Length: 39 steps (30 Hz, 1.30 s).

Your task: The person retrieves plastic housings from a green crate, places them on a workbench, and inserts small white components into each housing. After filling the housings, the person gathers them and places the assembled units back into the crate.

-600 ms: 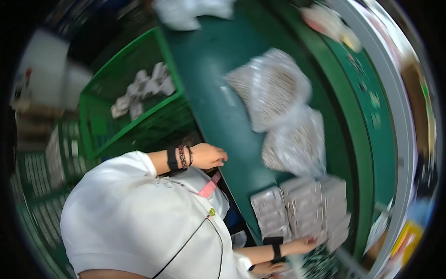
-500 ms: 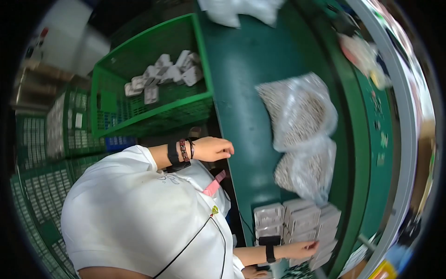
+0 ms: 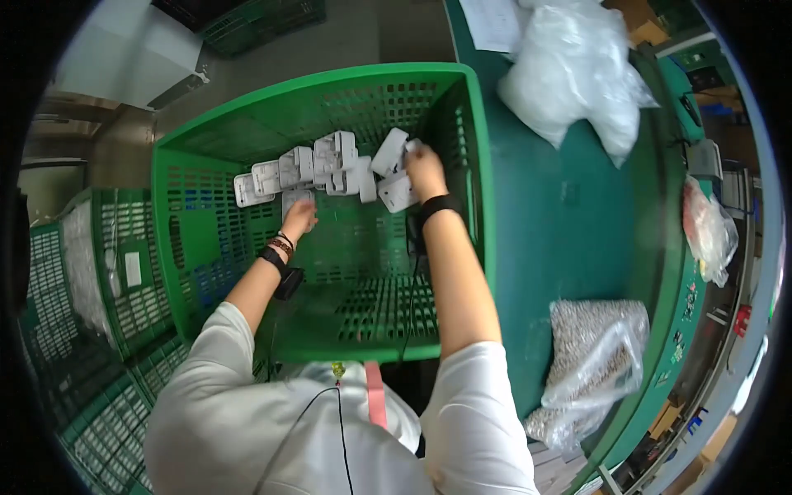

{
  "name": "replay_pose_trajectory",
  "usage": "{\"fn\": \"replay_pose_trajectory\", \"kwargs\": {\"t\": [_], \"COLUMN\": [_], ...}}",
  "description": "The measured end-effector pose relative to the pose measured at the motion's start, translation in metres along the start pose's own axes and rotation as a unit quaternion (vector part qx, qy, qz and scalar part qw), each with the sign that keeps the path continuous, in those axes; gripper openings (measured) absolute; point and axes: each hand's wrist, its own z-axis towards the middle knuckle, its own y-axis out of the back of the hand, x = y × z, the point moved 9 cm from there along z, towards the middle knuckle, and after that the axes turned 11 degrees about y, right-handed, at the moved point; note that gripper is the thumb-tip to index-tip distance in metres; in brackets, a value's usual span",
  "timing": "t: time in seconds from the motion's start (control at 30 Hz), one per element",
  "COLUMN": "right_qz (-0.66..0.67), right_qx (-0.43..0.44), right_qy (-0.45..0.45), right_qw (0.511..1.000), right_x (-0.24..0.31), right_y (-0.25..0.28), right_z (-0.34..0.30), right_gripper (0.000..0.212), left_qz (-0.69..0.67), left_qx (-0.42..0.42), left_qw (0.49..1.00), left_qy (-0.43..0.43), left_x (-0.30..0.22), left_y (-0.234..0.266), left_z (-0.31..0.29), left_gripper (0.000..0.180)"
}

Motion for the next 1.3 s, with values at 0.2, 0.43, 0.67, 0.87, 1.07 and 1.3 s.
{"fn": "replay_pose_trajectory", "kwargs": {"t": [0.2, 0.43, 0.67, 0.87, 1.07, 1.3], "right_qz": [-0.060, 0.009, 0.160, 0.131, 0.467, 0.535], "right_qx": [0.020, -0.154, -0.027, -0.087, -0.062, 0.006], "right_qy": [-0.032, 0.051, -0.038, -0.095, -0.140, -0.135], "right_qw": [0.998, 0.987, 0.986, 0.983, 0.871, 0.834], "right_x": [-0.160, -0.133, -0.136, -0.165, -0.198, -0.153], "right_y": [-0.155, -0.198, -0.231, -0.235, -0.247, -0.239], "right_z": [-0.021, 0.006, 0.013, 0.042, 0.047, 0.031], "right_gripper": [0.044, 0.050, 0.048, 0.052, 0.061, 0.064], "left_qz": [0.343, 0.405, 0.443, 0.458, 0.498, 0.261], "left_qx": [-0.226, -0.206, -0.253, -0.193, -0.123, -0.004], "left_qw": [0.867, 0.817, 0.800, 0.834, 0.820, 0.939], "left_qy": [-0.281, -0.354, -0.316, -0.237, -0.254, -0.224], "left_x": [-0.019, -0.057, -0.031, -0.059, -0.064, -0.012], "left_y": [-0.013, -0.047, -0.013, -0.025, -0.048, -0.020], "left_z": [0.024, 0.055, 0.062, 0.055, 0.070, 0.082], "left_gripper": [0.069, 0.083, 0.085, 0.071, 0.066, 0.069]}}
